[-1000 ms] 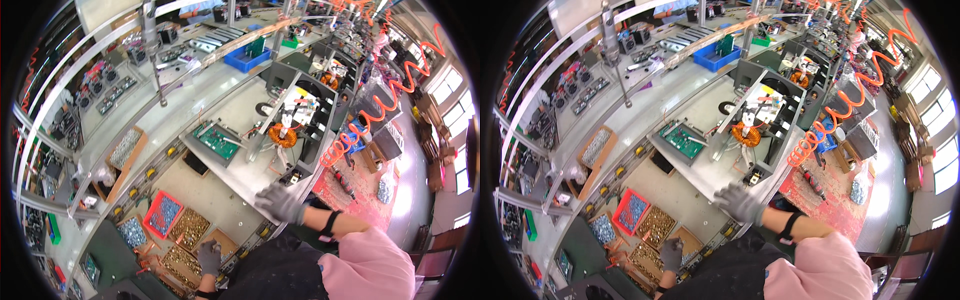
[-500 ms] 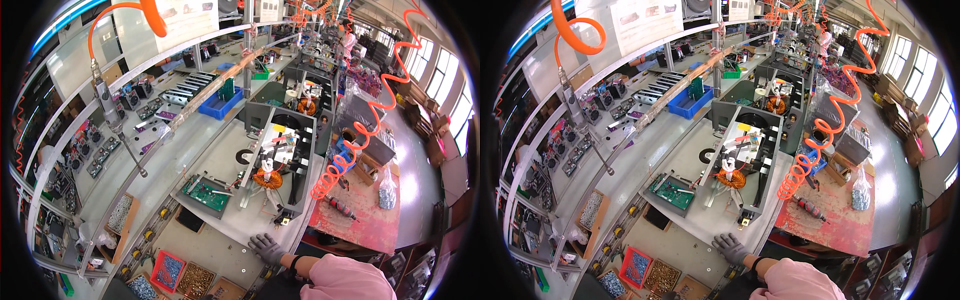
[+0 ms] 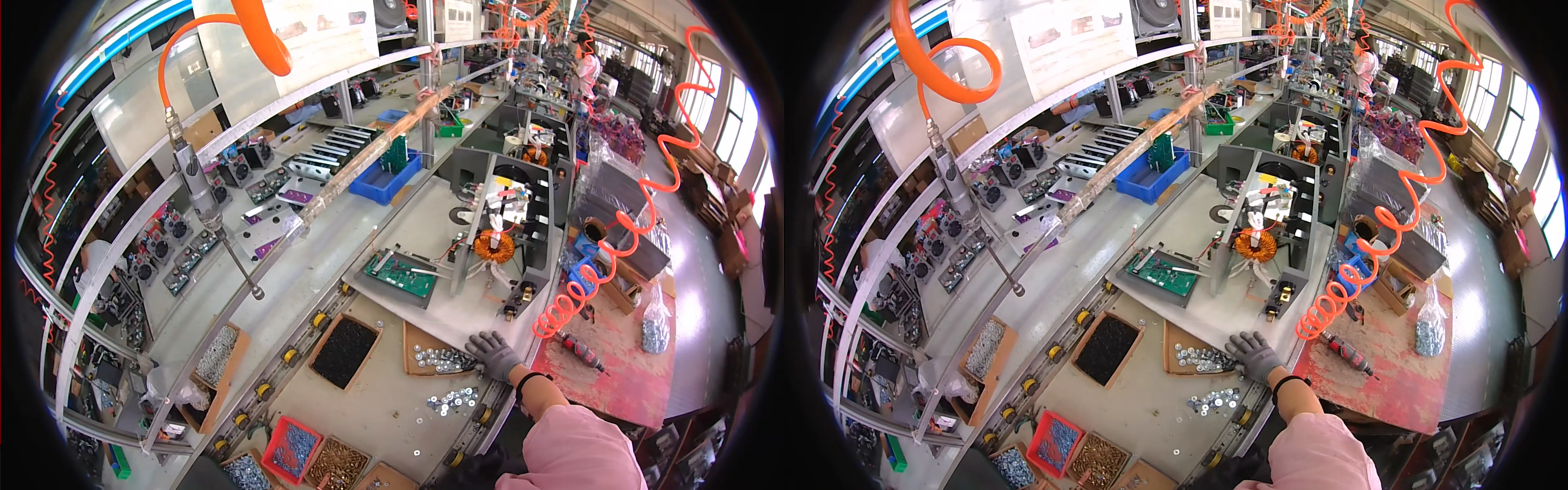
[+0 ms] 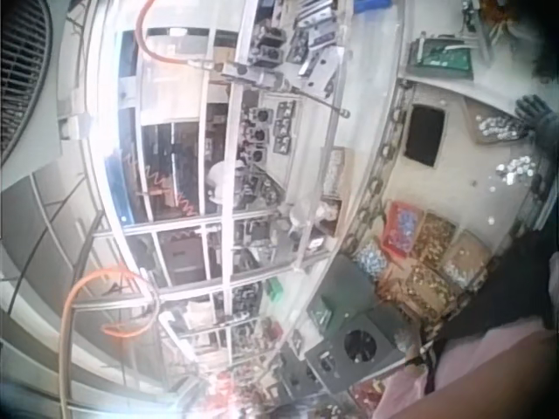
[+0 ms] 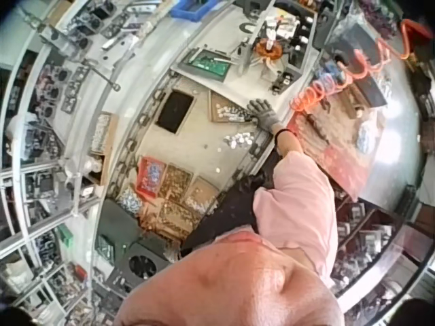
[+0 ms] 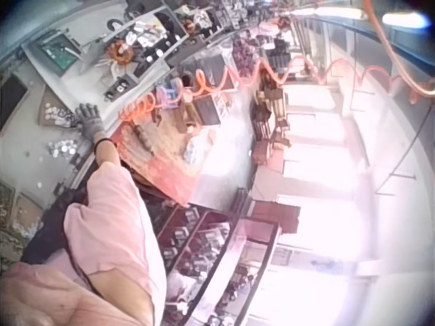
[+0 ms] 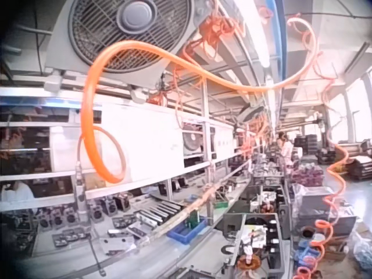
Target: Assembling electronic components and copper busbars into a solar inverter housing using a pneumatic screwdriver.
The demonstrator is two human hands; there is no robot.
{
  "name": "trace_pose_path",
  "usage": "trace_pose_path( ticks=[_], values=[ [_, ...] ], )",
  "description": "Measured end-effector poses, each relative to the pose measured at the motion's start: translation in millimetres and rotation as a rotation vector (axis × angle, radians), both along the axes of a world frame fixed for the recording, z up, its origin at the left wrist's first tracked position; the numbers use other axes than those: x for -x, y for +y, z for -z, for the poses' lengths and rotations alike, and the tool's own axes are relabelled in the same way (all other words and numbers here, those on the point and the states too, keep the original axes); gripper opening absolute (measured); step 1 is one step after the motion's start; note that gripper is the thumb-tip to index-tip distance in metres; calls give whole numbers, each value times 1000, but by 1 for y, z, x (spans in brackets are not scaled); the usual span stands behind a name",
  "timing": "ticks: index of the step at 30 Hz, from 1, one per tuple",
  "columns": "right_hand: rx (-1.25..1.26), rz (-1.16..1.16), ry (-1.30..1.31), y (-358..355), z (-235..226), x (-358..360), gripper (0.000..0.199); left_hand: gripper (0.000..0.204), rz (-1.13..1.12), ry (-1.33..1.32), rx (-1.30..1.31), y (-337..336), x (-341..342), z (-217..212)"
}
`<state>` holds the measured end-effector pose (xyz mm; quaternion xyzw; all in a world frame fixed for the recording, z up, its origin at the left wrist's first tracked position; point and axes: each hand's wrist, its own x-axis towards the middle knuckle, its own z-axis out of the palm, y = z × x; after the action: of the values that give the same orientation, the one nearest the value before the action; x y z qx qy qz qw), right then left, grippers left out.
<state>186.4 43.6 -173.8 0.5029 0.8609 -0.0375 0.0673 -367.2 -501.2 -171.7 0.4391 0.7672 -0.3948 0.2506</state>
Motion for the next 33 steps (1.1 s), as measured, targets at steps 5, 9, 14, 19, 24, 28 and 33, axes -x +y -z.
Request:
trace_pose_path(
  ticks=[5, 9, 14, 19, 24, 28, 33],
  values=[
    [0, 210, 80, 55, 2, -35, 57, 48, -193, -41, 3, 33, -6, 8],
    [-43, 253, 140, 87, 11, -57, 57, 49, -335, -73, 24, 64, -17, 18],
    [-68, 248, 173, 135, 13, -92, 56, 51, -495, -109, 47, 109, -28, 32],
    [-69, 294, 222, 190, 18, -136, 57, 54, -673, -139, 45, 145, -46, 54],
    [-40, 355, 275, 258, 13, -193, 58, 56, -794, -121, -25, 172, -85, 62],
    [-87, 628, 160, 293, 17, -225, 56, 59, -862, -76, -152, 188, -115, 54],
    [-262, 969, 485, 280, -10, -148, 61, 62, -943, -41, -323, 187, -114, 31]
  ],
)
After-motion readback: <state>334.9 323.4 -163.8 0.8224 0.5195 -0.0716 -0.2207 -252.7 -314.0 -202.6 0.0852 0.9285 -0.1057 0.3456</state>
